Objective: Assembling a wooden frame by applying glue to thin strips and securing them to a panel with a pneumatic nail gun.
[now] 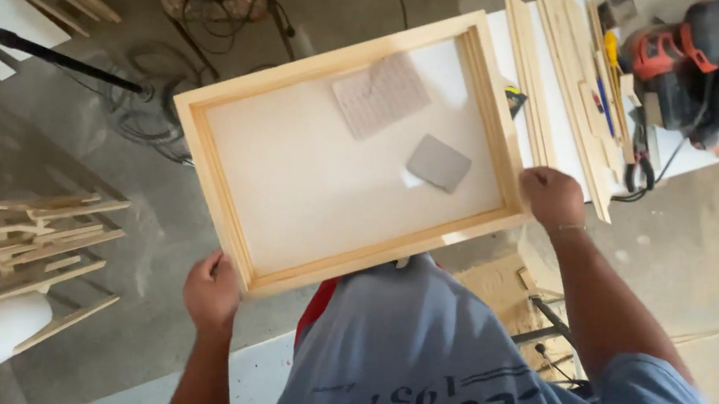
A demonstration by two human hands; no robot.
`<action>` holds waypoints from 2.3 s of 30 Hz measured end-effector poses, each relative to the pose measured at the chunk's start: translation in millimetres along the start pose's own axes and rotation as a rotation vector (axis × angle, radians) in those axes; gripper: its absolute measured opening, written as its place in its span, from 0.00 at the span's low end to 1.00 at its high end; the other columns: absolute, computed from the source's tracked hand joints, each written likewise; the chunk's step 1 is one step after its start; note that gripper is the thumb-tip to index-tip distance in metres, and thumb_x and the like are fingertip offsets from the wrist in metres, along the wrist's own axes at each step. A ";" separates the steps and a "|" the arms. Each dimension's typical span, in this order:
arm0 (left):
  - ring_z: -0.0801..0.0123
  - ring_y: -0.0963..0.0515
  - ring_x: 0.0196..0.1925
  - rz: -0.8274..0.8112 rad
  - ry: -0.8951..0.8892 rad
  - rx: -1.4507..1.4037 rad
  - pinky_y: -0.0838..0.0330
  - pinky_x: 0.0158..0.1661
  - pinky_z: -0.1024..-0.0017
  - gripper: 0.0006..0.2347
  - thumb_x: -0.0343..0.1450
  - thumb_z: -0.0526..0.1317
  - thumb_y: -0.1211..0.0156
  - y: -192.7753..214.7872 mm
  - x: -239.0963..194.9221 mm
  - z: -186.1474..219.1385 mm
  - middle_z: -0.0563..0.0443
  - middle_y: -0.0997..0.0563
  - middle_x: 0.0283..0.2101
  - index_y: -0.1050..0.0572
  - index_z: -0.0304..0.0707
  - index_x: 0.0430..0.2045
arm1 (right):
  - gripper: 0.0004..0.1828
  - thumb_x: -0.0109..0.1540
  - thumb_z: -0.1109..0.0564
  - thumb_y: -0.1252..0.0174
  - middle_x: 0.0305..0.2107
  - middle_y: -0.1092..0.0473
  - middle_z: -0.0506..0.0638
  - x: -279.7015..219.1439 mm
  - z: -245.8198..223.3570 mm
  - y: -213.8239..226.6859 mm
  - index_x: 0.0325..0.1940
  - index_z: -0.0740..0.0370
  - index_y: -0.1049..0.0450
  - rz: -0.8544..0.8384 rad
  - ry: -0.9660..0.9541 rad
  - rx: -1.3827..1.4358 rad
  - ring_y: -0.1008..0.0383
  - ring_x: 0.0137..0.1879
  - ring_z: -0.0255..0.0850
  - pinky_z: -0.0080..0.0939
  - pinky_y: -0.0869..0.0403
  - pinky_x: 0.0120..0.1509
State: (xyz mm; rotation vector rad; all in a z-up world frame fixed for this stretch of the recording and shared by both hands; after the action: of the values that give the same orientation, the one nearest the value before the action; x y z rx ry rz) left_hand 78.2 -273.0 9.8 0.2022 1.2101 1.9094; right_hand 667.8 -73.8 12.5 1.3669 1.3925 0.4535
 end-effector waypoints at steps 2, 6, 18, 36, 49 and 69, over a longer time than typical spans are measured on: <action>0.44 0.18 0.48 0.059 -0.027 -0.024 0.25 0.51 0.56 0.13 0.73 0.42 0.38 4.3 -30.5 -2.2 0.35 0.17 0.43 0.16 0.34 0.47 | 0.17 0.68 0.45 0.44 0.45 0.21 0.53 -13.6 26.0 -13.0 0.56 0.49 0.17 0.025 -0.021 0.040 0.22 0.54 0.56 0.57 0.24 0.59; 0.51 0.17 0.46 0.048 0.035 -0.047 0.24 0.49 0.59 0.13 0.72 0.45 0.37 -6.2 -43.2 -28.5 0.41 0.17 0.41 0.16 0.39 0.47 | 0.17 0.65 0.43 0.42 0.44 0.21 0.53 -45.1 8.9 5.9 0.55 0.46 0.17 0.030 -0.021 0.111 0.23 0.54 0.59 0.59 0.25 0.59; 0.50 0.16 0.45 0.154 0.000 -0.056 0.23 0.49 0.59 0.11 0.71 0.44 0.37 -13.6 -40.6 -29.6 0.43 0.16 0.38 0.15 0.40 0.41 | 0.15 0.67 0.47 0.41 0.39 0.21 0.58 -49.5 13.6 4.8 0.53 0.53 0.17 0.042 0.063 0.157 0.21 0.45 0.60 0.56 0.24 0.52; 0.62 0.18 0.41 0.147 -0.195 0.035 0.25 0.43 0.62 0.20 0.66 0.46 0.32 -24.5 -86.1 -46.5 0.49 0.17 0.42 0.20 0.44 0.52 | 0.20 0.69 0.51 0.42 0.45 0.21 0.60 -46.4 81.9 -11.6 0.63 0.54 0.17 0.014 0.313 -0.018 0.23 0.48 0.57 0.53 0.29 0.51; 0.54 0.20 0.37 0.249 -0.422 0.071 0.29 0.42 0.58 0.10 0.66 0.44 0.36 -42.6 -64.9 -68.2 0.48 0.17 0.34 0.17 0.41 0.35 | 0.17 0.65 0.41 0.39 0.50 0.22 0.50 -22.1 82.1 -4.5 0.54 0.47 0.18 -0.034 0.289 -0.278 0.20 0.47 0.52 0.50 0.26 0.46; 0.57 0.15 0.39 0.220 -0.280 0.029 0.20 0.42 0.63 0.12 0.66 0.43 0.23 -21.8 -75.0 -54.0 0.48 0.16 0.36 0.17 0.40 0.39 | 0.12 0.62 0.39 0.32 0.35 0.23 0.34 9.8 120.2 -26.6 0.46 0.40 0.19 0.292 0.806 -0.329 0.19 0.43 0.34 0.35 0.21 0.49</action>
State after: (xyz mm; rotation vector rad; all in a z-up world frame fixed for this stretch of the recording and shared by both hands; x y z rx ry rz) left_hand 109.1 -359.5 -14.4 0.6191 1.0603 1.9707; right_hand 760.0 -119.9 -55.7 1.1515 1.6379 1.4813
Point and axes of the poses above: each hand's wrist, its own x-axis towards the middle knuckle, its own y-axis out of the back of the hand, z = x × y, the point moved 1 cm from there along x, towards the middle knuckle
